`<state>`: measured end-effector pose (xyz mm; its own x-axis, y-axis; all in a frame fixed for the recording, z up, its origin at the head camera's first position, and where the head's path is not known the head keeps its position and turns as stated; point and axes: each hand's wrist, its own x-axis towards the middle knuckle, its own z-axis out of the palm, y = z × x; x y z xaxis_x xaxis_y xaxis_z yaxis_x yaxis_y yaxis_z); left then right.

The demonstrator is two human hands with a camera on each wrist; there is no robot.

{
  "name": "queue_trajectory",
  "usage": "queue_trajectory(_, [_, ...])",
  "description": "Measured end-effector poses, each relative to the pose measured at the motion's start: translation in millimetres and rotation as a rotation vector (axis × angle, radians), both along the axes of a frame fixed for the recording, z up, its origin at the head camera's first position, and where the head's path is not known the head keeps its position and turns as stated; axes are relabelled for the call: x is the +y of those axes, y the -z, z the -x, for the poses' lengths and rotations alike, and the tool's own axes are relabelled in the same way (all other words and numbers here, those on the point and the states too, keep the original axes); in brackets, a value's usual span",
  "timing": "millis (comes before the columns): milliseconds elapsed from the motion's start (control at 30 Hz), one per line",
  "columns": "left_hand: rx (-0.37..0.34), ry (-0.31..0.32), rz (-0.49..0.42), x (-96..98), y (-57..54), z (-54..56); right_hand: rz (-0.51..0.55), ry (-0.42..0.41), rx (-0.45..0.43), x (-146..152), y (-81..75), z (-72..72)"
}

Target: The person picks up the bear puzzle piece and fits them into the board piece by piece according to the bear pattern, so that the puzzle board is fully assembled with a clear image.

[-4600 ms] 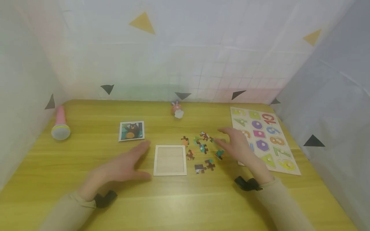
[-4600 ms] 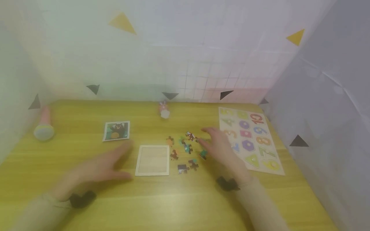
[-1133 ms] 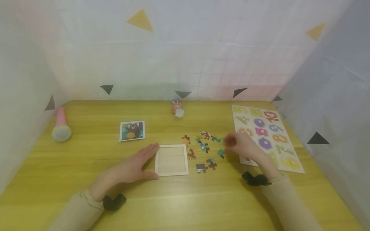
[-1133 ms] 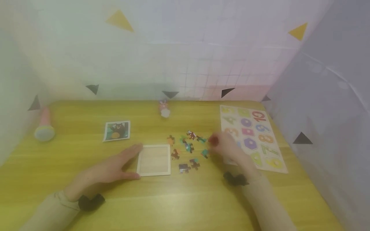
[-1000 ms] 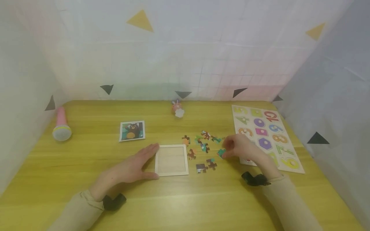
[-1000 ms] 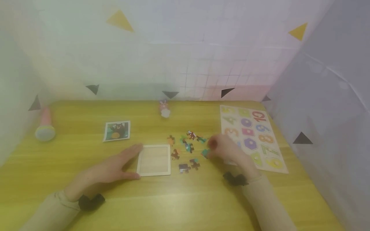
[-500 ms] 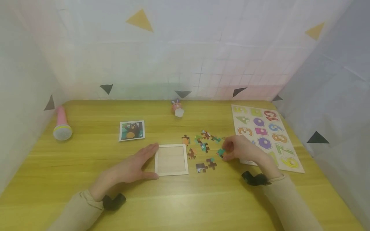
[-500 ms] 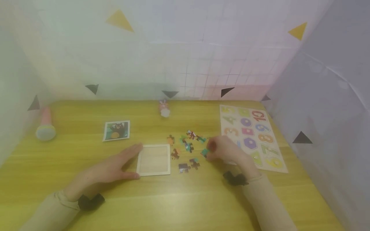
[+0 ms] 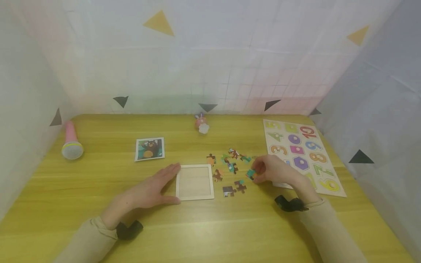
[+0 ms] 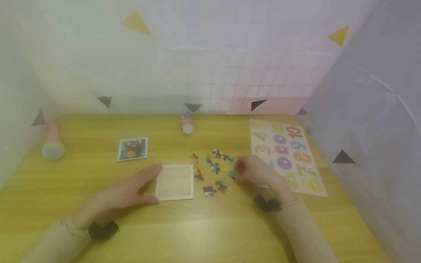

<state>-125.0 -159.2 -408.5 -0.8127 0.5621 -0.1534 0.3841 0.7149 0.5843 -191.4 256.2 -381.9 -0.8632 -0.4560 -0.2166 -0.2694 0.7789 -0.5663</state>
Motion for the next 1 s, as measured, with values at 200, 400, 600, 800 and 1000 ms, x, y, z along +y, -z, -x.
queue_trajectory(200, [0.006,0.002,-0.002,-0.5,0.1,0.2,-0.002,-0.002,-0.012,-0.3,0.7,0.2])
queue_trajectory(400, [0.001,-0.001,-0.004,-1.4,1.3,0.6,-0.030,0.003,0.019,-3.2,3.3,1.0])
queue_trajectory(600, [-0.003,-0.001,-0.009,-0.8,1.4,1.2,-0.030,0.023,0.007,-3.0,3.2,0.4])
queue_trajectory(800, [-0.016,-0.004,-0.011,0.2,0.8,1.1,-0.032,0.034,0.012,-3.0,4.2,0.9])
queue_trajectory(1000, [-0.014,-0.005,-0.009,0.0,0.5,1.0,-0.026,0.044,0.022,-4.5,3.1,0.9])
